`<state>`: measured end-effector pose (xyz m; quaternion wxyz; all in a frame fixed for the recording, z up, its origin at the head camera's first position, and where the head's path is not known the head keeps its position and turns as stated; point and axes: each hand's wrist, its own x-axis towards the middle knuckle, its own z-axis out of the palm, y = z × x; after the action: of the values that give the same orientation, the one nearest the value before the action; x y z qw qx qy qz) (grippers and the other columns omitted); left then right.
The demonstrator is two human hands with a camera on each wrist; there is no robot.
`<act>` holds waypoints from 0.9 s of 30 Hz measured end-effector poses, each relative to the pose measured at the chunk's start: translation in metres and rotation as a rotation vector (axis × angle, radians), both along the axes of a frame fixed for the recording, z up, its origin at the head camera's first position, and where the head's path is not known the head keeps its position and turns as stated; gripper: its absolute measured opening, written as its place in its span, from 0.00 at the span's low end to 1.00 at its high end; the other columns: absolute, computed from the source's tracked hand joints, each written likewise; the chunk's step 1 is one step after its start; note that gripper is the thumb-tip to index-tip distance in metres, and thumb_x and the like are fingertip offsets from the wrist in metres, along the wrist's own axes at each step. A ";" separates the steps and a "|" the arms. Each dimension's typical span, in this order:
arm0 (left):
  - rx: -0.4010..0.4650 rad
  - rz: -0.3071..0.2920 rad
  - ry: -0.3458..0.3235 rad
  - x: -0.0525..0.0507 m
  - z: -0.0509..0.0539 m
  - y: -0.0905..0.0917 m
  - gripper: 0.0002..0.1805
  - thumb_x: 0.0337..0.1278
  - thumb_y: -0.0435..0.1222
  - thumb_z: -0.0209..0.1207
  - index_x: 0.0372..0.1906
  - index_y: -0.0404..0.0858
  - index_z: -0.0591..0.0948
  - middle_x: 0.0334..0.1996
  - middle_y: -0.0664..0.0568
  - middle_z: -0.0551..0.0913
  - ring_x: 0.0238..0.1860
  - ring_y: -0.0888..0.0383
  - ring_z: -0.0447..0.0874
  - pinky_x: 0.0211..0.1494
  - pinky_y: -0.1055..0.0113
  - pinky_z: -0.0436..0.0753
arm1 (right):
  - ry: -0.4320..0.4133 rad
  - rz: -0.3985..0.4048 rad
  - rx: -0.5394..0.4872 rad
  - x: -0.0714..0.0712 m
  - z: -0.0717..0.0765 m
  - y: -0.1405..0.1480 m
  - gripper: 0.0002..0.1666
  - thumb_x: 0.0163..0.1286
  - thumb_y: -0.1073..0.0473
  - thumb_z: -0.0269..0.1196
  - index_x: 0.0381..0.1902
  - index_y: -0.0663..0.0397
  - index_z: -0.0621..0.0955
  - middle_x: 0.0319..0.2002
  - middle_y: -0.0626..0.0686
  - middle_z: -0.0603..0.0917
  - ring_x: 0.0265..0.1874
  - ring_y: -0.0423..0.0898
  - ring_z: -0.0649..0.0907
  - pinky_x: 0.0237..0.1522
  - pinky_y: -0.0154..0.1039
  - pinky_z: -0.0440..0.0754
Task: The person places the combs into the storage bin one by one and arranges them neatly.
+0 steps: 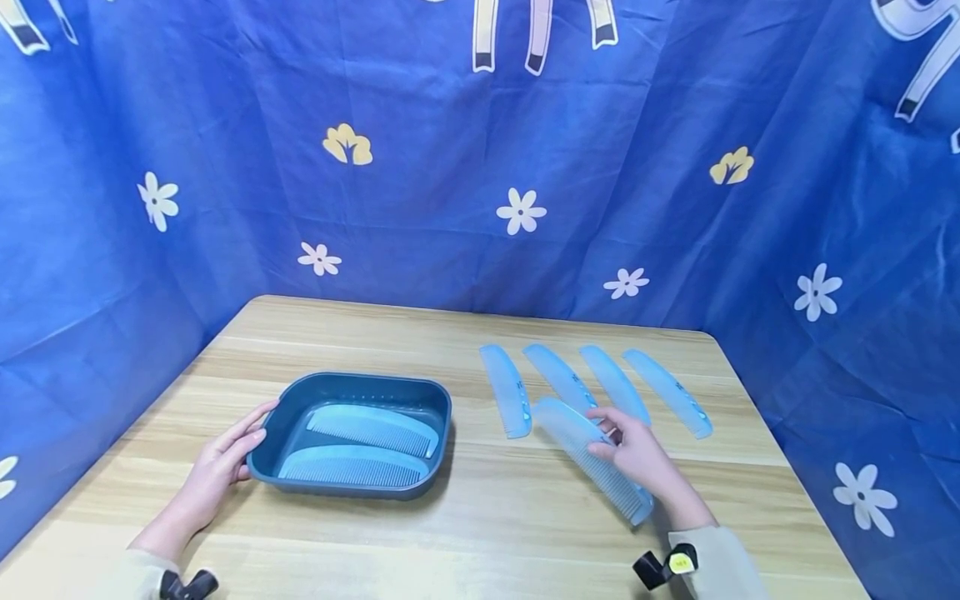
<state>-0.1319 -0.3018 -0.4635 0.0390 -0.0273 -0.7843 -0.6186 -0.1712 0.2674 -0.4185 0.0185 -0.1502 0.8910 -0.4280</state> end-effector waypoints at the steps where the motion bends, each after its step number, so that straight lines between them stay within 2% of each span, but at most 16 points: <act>1: -0.001 -0.002 0.002 0.000 0.000 0.000 0.26 0.70 0.43 0.46 0.70 0.47 0.62 0.54 0.69 0.71 0.44 0.68 0.77 0.35 0.67 0.82 | -0.004 -0.005 0.000 0.000 0.001 -0.002 0.24 0.59 0.64 0.66 0.54 0.58 0.76 0.35 0.54 0.75 0.29 0.46 0.75 0.28 0.35 0.75; 8: -0.005 0.001 0.004 0.000 -0.001 0.000 0.26 0.70 0.43 0.46 0.70 0.47 0.62 0.54 0.70 0.71 0.43 0.68 0.77 0.34 0.67 0.82 | -0.025 -0.005 -0.015 -0.002 0.004 -0.012 0.24 0.59 0.64 0.66 0.55 0.56 0.76 0.36 0.53 0.76 0.29 0.47 0.75 0.28 0.36 0.75; 19: -0.044 0.021 -0.003 0.000 -0.001 0.000 0.26 0.70 0.44 0.46 0.70 0.49 0.62 0.54 0.71 0.70 0.44 0.69 0.76 0.33 0.68 0.81 | 0.054 0.045 -0.039 -0.007 0.006 -0.028 0.23 0.59 0.65 0.66 0.53 0.56 0.77 0.37 0.52 0.78 0.32 0.46 0.76 0.32 0.35 0.75; 27: -0.046 0.019 0.003 0.000 0.000 0.001 0.26 0.70 0.44 0.46 0.70 0.48 0.62 0.54 0.71 0.69 0.44 0.69 0.76 0.34 0.68 0.81 | 0.067 0.066 -0.079 -0.008 0.003 -0.042 0.23 0.58 0.66 0.67 0.53 0.56 0.77 0.35 0.51 0.78 0.31 0.46 0.77 0.32 0.36 0.76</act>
<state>-0.1315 -0.3010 -0.4635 0.0452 -0.0216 -0.7984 -0.6000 -0.1793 0.2251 -0.4152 -0.0032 -0.1943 0.8681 -0.4568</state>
